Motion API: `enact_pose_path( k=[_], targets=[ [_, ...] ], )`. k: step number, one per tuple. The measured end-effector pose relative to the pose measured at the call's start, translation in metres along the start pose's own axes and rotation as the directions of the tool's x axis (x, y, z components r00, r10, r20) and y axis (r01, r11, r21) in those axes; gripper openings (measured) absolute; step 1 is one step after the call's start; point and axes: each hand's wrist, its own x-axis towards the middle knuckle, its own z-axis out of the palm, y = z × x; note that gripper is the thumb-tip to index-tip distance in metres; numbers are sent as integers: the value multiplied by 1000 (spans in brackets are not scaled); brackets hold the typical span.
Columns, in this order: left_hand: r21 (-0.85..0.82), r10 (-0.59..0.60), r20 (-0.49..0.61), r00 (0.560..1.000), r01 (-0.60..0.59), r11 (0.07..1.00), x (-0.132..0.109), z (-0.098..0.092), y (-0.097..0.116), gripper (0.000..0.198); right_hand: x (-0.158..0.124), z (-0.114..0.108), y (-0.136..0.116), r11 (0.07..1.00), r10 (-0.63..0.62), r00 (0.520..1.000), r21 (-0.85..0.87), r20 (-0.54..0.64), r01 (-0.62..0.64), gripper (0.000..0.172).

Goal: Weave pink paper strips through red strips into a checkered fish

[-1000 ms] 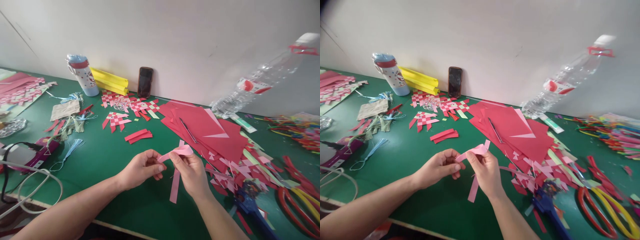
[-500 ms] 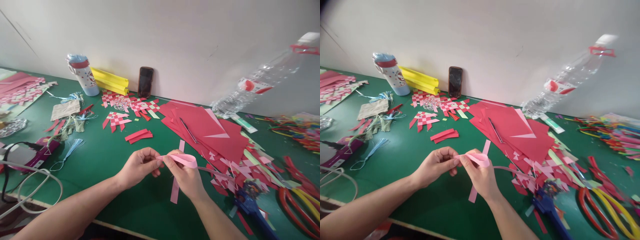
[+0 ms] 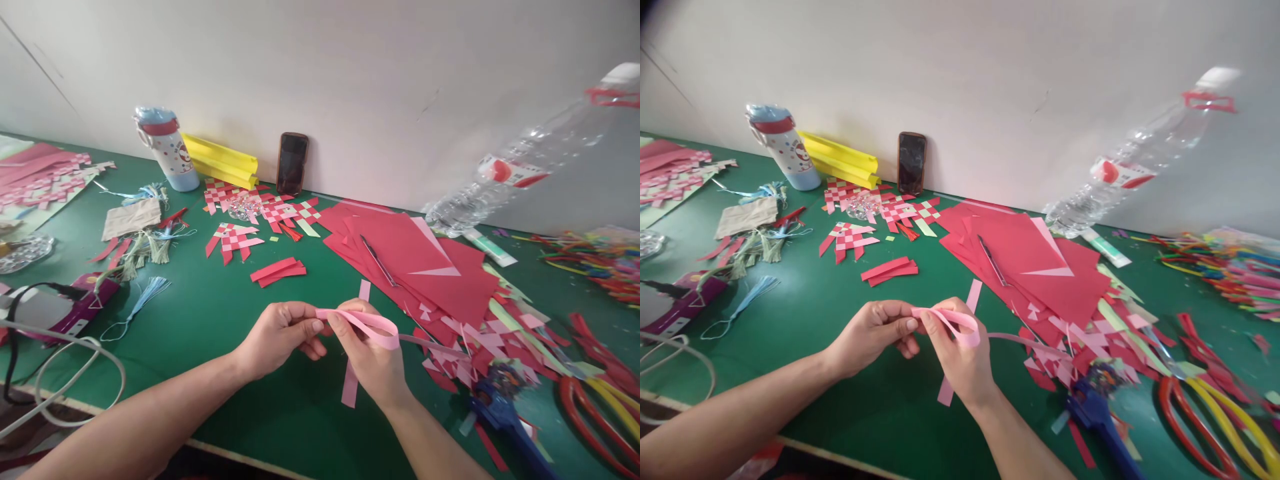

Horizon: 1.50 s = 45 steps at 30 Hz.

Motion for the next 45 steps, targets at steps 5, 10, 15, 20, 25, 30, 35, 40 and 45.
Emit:
enact_pose_path(
  k=[5,10,15,20,25,30,35,40,45],
  targets=[
    [22,6,17,1000,-7,1000,0,0,-2,52,-1,1,1,1000,14,1000,7,-4,-14,16],
    [45,27,24,999,-28,999,0,-1,-4,50,-1,4,0,1000,-22,1000,-2,-18,22,19],
    [35,20,38,999,-21,999,-1,-2,-4,47,-1,3,-3,1000,-6,1000,20,15,5,20],
    [46,24,63,998,-27,999,-1,-2,-4,48,-1,1,-5,996,-14,997,87,70,8,24],
    [83,69,22,997,-70,994,-1,-1,-2,48,-1,2,-4,999,-51,998,15,37,50,24],
    [104,86,-40,996,-81,991,-1,-1,-2,49,-2,3,-1,997,-69,998,-33,1,69,23],
    [100,57,-33,998,-53,994,0,0,-2,53,-3,4,-1,999,-43,999,-26,3,44,21],
    [121,50,-18,999,-47,992,0,1,-2,54,-2,4,-2,998,-29,1000,-51,-10,28,22],
    [147,44,-7,999,-43,988,-2,1,-2,56,-2,4,-3,997,-33,999,-67,-22,32,22]
  ],
)
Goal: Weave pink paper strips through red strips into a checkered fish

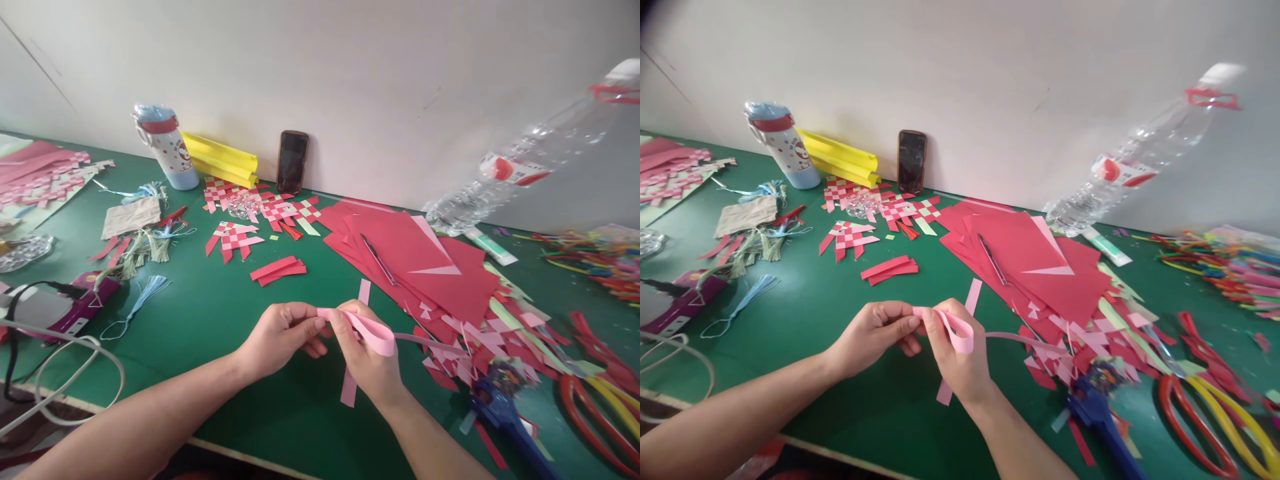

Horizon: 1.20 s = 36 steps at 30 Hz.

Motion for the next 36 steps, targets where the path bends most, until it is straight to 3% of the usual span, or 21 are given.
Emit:
enact_pose_path(
  k=[10,36],
  targets=[
    [47,70,-23,997,-69,997,1,-1,0,53,-3,0,5,999,-34,999,-32,14,34,20],
    [111,104,-54,993,-98,989,0,-1,3,48,-4,1,5,1000,-13,999,-15,47,14,24]
  ],
)
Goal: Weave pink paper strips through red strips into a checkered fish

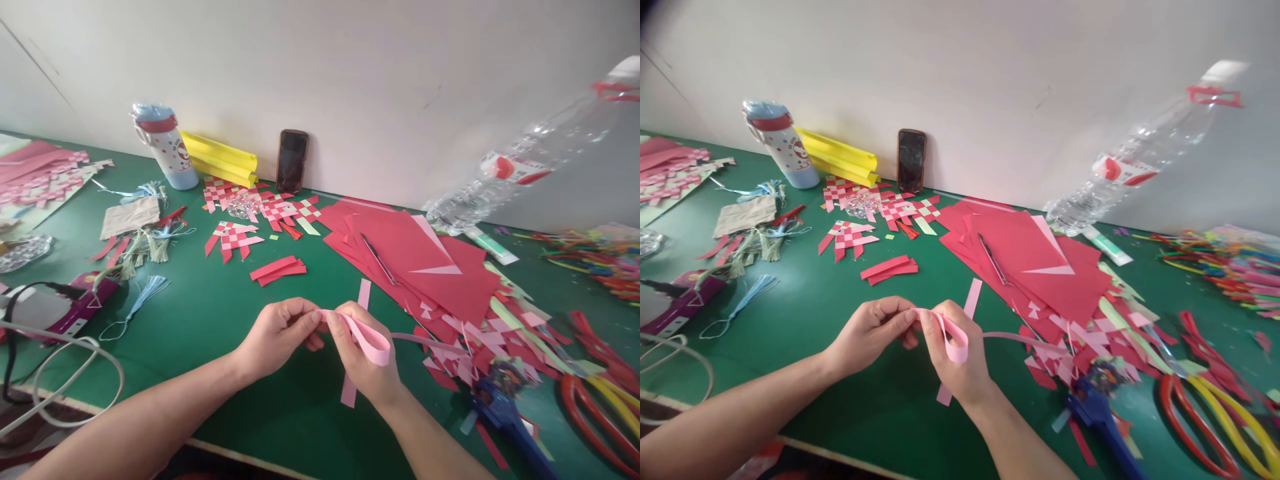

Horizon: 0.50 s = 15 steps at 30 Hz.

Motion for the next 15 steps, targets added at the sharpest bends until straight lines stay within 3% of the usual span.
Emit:
enact_pose_path(
  k=[6,15],
  targets=[
    [-76,-22,-34,999,19,997,1,-2,-2,42,1,0,-2,1000,-17,1000,-7,2,17,23],
    [-81,-74,-29,997,71,994,2,-2,-3,49,-1,0,-1,1000,-13,999,-9,33,14,24]
  ],
)
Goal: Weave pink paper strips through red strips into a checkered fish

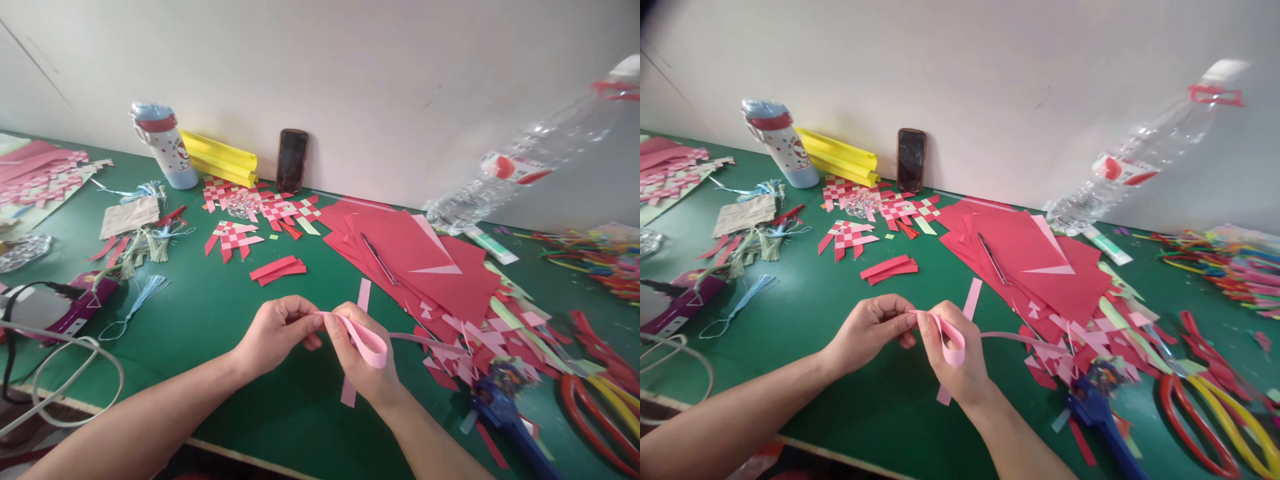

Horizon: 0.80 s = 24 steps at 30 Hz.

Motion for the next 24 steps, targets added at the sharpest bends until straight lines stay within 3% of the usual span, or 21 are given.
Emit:
enact_pose_path(
  k=[19,24],
  targets=[
    [61,62,31,998,-63,996,-1,-3,2,39,1,-1,0,997,-13,998,77,63,9,23],
    [103,125,11,992,-125,987,-1,-4,4,32,3,-4,0,989,48,995,137,83,-59,25]
  ],
)
